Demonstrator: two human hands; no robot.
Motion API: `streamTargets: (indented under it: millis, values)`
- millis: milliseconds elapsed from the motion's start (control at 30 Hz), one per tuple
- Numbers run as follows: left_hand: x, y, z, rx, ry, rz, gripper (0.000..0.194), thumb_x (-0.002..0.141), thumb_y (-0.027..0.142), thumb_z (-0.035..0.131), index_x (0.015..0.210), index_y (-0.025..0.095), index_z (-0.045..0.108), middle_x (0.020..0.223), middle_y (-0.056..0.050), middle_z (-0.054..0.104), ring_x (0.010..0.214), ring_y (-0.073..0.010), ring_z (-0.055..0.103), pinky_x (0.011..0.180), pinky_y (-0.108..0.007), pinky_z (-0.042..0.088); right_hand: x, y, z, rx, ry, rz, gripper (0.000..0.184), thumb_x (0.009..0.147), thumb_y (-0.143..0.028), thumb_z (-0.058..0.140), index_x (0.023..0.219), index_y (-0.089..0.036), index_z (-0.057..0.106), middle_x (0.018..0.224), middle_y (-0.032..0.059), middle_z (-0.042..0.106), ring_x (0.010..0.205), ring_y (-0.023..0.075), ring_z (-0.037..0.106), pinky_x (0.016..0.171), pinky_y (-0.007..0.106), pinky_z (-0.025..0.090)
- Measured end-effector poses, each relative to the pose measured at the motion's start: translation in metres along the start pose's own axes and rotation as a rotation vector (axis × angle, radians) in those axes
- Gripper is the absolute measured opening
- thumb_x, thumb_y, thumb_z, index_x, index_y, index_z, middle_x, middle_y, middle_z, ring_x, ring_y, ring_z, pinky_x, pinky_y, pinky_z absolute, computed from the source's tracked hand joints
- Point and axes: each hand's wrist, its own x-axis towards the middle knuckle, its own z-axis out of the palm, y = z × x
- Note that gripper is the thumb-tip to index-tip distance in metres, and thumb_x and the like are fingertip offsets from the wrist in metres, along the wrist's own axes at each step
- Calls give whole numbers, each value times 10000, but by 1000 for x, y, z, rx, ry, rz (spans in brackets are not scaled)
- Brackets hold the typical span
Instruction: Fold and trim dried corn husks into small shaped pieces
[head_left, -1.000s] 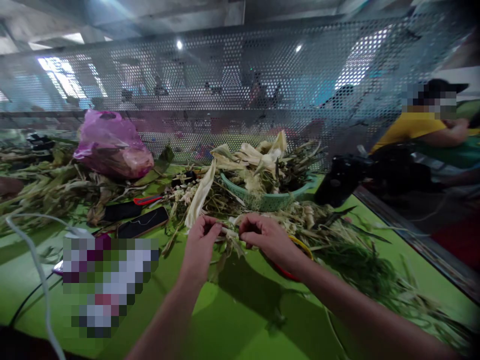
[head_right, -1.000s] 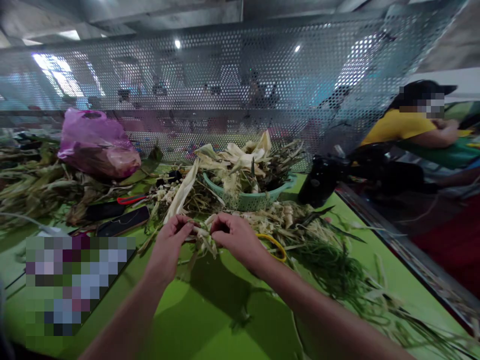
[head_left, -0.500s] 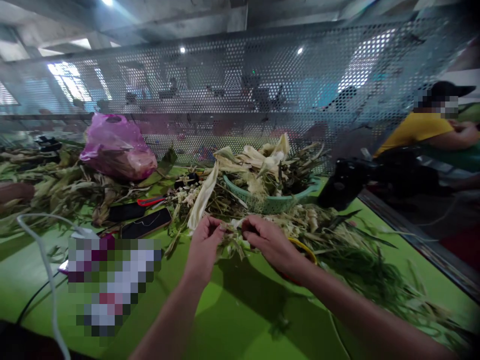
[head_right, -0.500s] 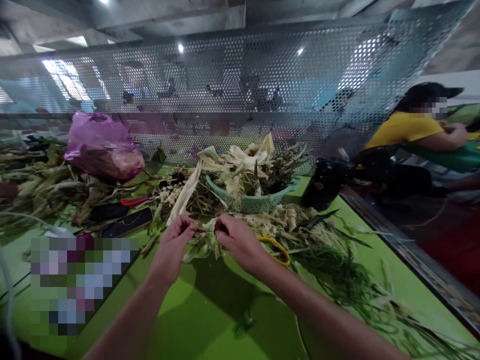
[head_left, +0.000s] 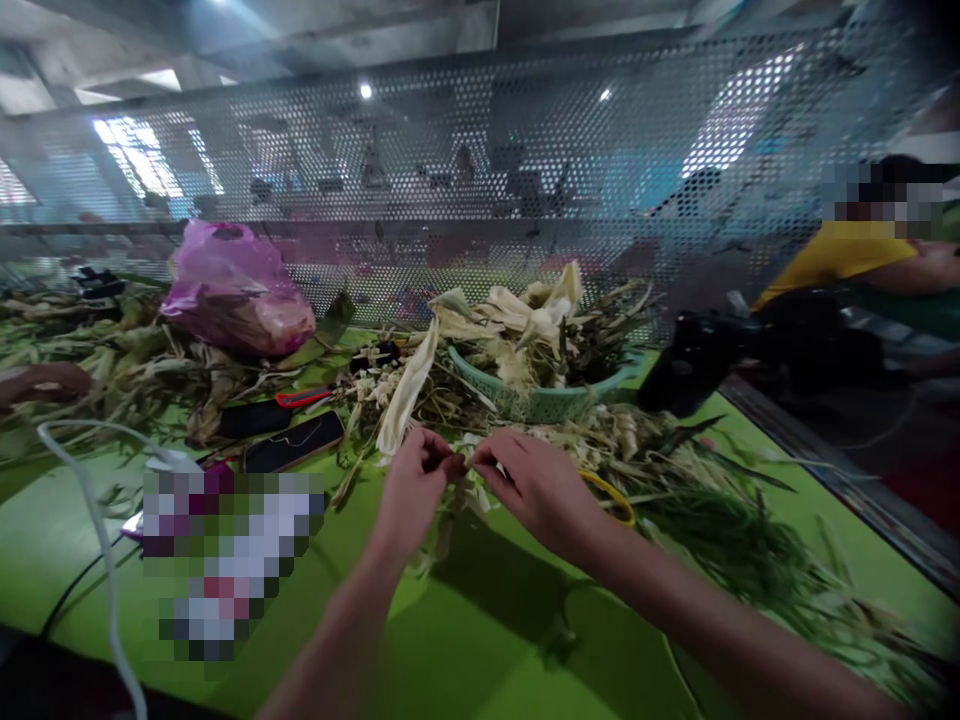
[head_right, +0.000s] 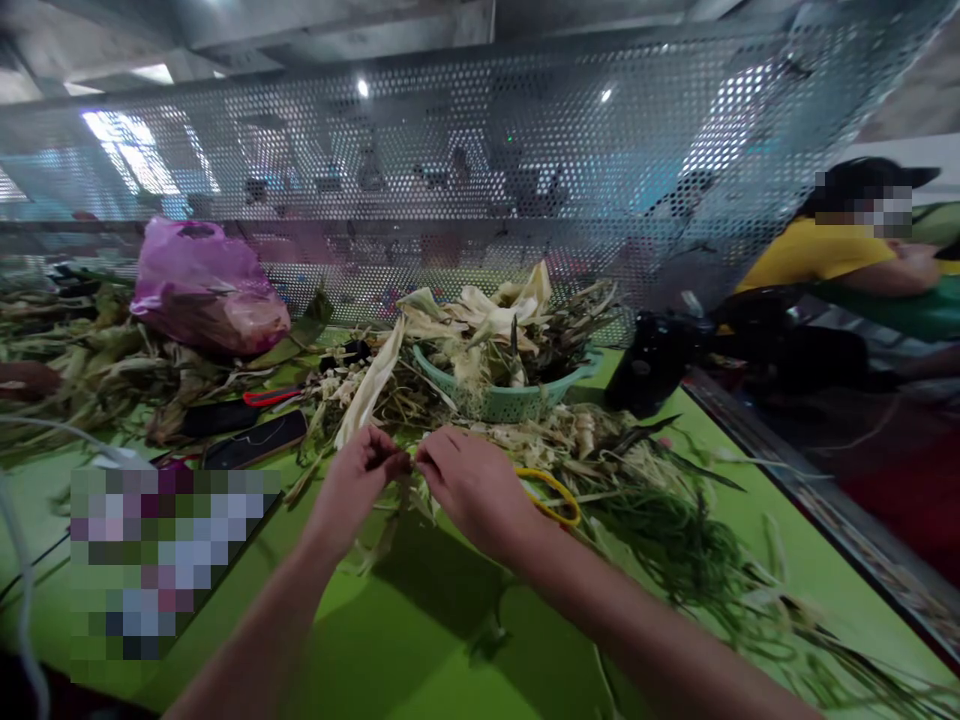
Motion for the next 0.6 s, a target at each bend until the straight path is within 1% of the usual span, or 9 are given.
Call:
streamTargets:
  millis: [100, 167, 233, 333, 400, 467, 533, 600]
  values:
    - [-2, 2, 1, -56, -118, -51, 174, 699, 264, 660, 762, 163, 533, 686, 17, 556, 634, -102, 501, 589, -222, 381, -1, -1, 1, -107, 13, -48, 169, 928, -221, 434, 872, -166, 584, 829, 62, 597, 739, 171, 533, 650, 280, 353]
    - [-3, 4, 2, -80, -185, -83, 193, 701, 291, 666, 778, 156, 553, 712, 4, 567, 656, -107, 506, 612, -231, 387, -1, -1, 0, -124, 23, -50, 178, 933, -221, 425, 876, -167, 585, 839, 63, 584, 750, 172, 532, 652, 280, 358]
    - [-3, 5, 2, -74, -218, -101, 200, 689, 290, 676, 783, 151, 569, 728, -3, 575, 668, -111, 508, 628, -237, 389, -2, 0, -1, -103, 26, -40, 171, 932, -216, 427, 884, -170, 584, 863, 63, 573, 765, 169, 534, 667, 278, 372]
    - [-3, 4, 3, -62, -232, -124, 200, 658, 267, 694, 761, 148, 571, 711, -2, 576, 652, -111, 502, 618, -238, 382, -1, -1, -2, -34, 34, -14, 147, 918, -197, 443, 878, -174, 583, 882, 66, 570, 791, 173, 544, 695, 285, 399]
    - [-3, 4, 4, -62, -230, -117, 179, 661, 264, 685, 727, 148, 566, 672, 8, 559, 623, -104, 481, 595, -231, 366, 0, -2, -2, 74, 48, 28, 121, 901, -186, 465, 874, -182, 582, 898, 68, 581, 819, 181, 559, 716, 292, 419]
    - [-2, 4, 3, -54, -218, -88, 154, 678, 263, 663, 700, 149, 563, 638, 20, 536, 598, -96, 460, 575, -224, 351, 1, -3, -2, 278, 44, 136, 112, 883, -184, 481, 944, -196, 574, 889, 55, 601, 762, 166, 579, 669, 276, 444]
    - [-2, 5, 3, -34, -197, -57, 135, 686, 257, 648, 700, 149, 568, 629, 22, 536, 593, -98, 459, 571, -222, 351, 2, -4, -1, 534, -4, 271, 198, 870, -179, 475, 1053, -210, 541, 904, 41, 623, 649, 134, 582, 578, 249, 456]
    - [-3, 6, 3, -5, -177, -27, 121, 685, 251, 642, 710, 150, 582, 638, 16, 554, 604, -106, 472, 580, -225, 363, 2, -3, 2, 719, -54, 354, 264, 852, -162, 464, 1105, -213, 517, 961, 41, 636, 580, 109, 569, 525, 233, 457]
